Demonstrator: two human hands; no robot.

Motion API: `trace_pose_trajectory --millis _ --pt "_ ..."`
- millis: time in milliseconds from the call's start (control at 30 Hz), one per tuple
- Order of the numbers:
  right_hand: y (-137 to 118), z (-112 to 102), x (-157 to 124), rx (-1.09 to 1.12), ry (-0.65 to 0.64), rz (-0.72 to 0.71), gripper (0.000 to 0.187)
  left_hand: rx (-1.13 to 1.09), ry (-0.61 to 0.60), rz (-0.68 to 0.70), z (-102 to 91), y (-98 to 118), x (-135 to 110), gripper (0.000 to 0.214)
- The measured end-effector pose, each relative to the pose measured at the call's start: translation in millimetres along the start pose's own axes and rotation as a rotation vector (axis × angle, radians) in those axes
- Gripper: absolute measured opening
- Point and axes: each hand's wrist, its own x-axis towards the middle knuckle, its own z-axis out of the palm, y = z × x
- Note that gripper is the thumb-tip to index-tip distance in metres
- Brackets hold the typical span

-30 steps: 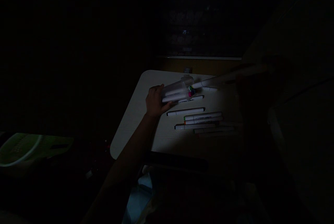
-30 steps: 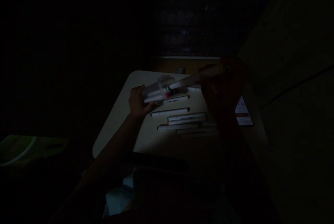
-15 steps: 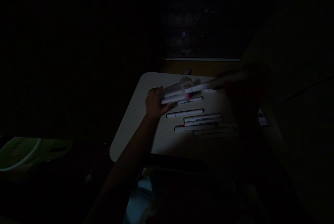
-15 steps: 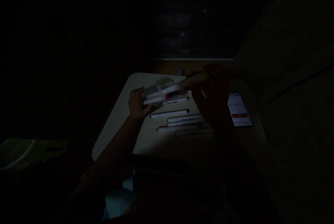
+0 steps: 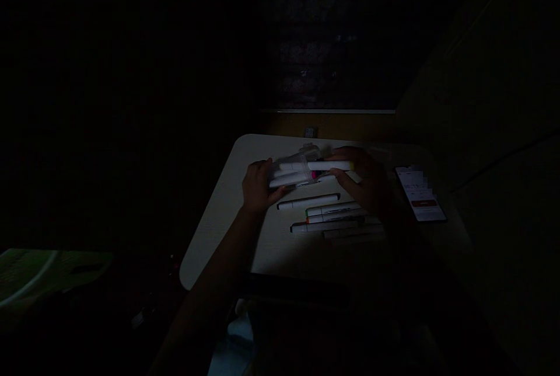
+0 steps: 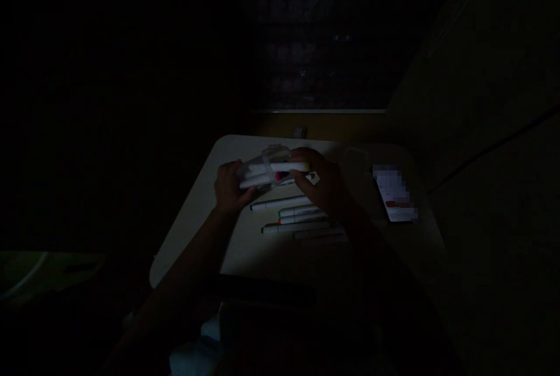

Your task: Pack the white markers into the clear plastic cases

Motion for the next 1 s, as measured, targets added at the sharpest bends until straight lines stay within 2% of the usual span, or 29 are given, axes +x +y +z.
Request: trace_pose_trajectory --millis 267,467,667,1000 --pt "10 9 -1 0.066 -0.128 0.143 0.019 0.033 0.0 0.06 -1.4 1 3 0.075" --pt "17 13 -1 0.154 -0.133 0.143 0.023 0.044 -0.006 0.052 -1.3 1 1 0.075" --pt "15 9 1 0.149 -0.136 0.112 0.016 0.046 -0.011 0.04 -1.1 0 1 0.074" --pt "27 2 1 0.07 -0.268 0.136 0.021 0.047 -0.01 0.041 -0.5 -2 -1 0.075"
